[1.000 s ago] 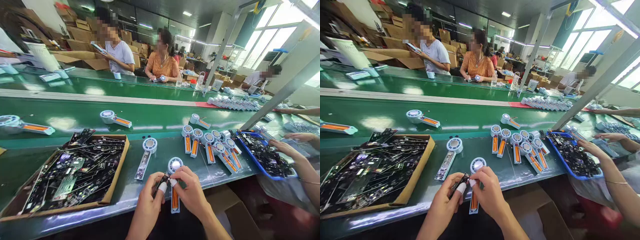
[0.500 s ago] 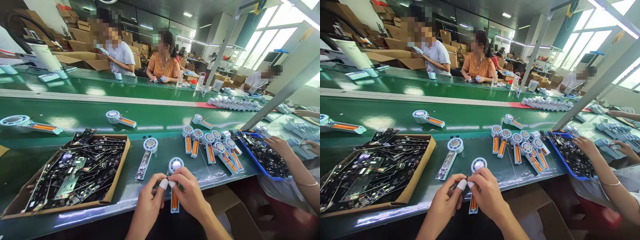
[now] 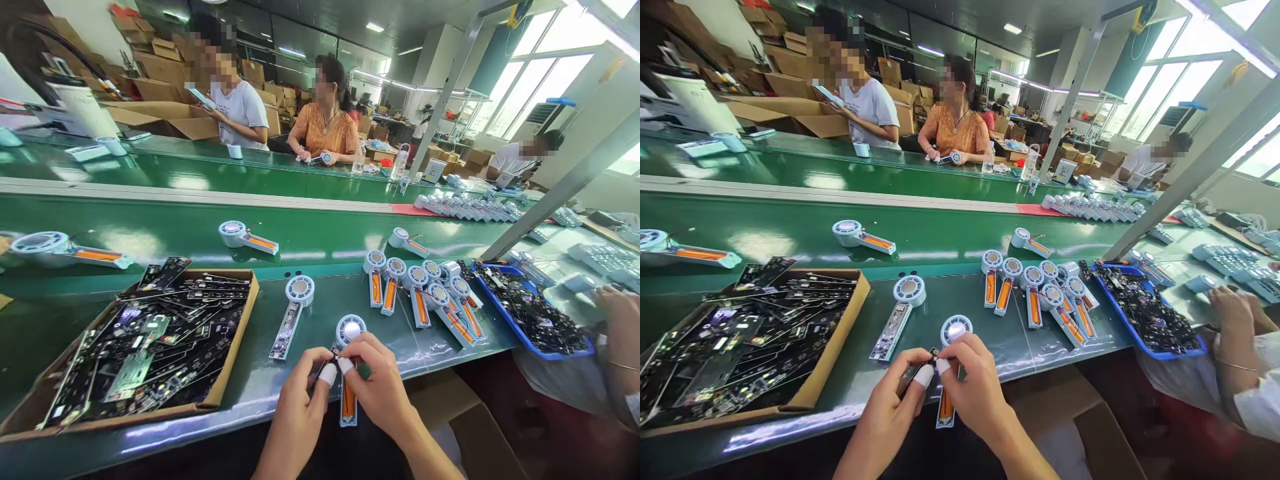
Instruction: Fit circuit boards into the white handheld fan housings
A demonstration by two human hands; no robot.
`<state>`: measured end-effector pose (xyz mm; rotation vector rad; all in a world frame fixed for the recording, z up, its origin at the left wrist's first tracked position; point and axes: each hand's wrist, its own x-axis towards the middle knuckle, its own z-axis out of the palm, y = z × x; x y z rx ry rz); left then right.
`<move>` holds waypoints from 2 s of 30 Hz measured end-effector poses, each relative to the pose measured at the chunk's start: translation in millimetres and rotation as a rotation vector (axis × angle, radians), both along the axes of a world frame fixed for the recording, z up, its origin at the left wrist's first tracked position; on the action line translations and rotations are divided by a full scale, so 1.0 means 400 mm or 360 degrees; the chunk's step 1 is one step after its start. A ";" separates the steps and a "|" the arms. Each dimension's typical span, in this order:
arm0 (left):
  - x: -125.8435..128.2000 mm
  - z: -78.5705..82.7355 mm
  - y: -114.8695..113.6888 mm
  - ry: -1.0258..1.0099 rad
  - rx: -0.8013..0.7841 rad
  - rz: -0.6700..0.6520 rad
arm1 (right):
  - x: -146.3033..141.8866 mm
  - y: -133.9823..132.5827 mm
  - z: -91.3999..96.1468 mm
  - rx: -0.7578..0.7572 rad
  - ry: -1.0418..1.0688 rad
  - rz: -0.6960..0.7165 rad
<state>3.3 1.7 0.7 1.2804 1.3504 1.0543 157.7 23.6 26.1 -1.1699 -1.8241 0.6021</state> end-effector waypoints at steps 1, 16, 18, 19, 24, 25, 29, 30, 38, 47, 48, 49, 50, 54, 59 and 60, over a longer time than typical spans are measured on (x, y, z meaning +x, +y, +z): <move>0.002 0.002 -0.002 -0.0039 -0.0002 0.0038 | -0.002 0.001 -0.004 0.0051 -0.0020 -0.0046; -0.001 0.051 0.000 -0.0162 -0.0055 0.0028 | -0.021 -0.005 -0.026 0.0353 -0.0288 -0.0265; -0.004 0.050 0.002 -0.0212 -0.0090 0.0025 | -0.021 -0.004 -0.027 0.0292 -0.0259 -0.0258; -0.006 0.050 0.004 -0.0230 -0.0091 0.0023 | -0.019 -0.003 -0.024 0.0250 -0.0253 -0.0242; -0.029 0.044 0.019 -0.0311 0.0008 -0.0087 | 0.008 0.009 0.018 -0.0047 -0.0188 -0.0022; -0.034 0.042 0.022 -0.0342 0.0025 -0.0129 | 0.014 0.011 0.028 -0.0114 -0.0171 0.0040; -0.046 0.035 0.026 -0.0456 0.0088 -0.0263 | 0.020 0.014 0.046 -0.0300 -0.0073 0.0124; -0.048 0.033 0.027 -0.0465 0.0101 -0.0281 | 0.017 0.014 0.045 -0.0307 -0.0053 0.0104; -0.073 0.032 0.031 -0.0139 -0.0028 -0.0230 | 0.005 0.000 0.026 -0.0001 -0.0096 -0.0023; -0.067 0.041 0.032 0.0317 0.0133 -0.0111 | 0.013 -0.071 -0.017 0.0202 -0.0507 -0.0181; -0.066 0.038 0.032 0.0370 0.0184 -0.0123 | 0.015 -0.066 -0.021 0.0184 -0.0418 -0.0161; -0.066 0.034 0.031 0.0433 0.0251 -0.0139 | 0.018 -0.059 -0.025 0.0146 -0.0298 -0.0148; -0.065 0.030 0.029 0.0511 0.0327 -0.0171 | 0.020 -0.050 -0.027 0.0078 -0.0161 -0.0147; -0.060 0.022 0.010 0.1098 0.0529 -0.0361 | 0.018 -0.019 -0.029 -0.0352 0.0397 -0.0203; -0.060 0.038 -0.014 0.1680 0.0608 -0.0444 | -0.001 -0.015 -0.006 -0.0356 0.0388 -0.0094; -0.062 0.041 -0.014 0.1661 0.0609 -0.0453 | -0.003 -0.016 -0.001 -0.0326 0.0352 -0.0042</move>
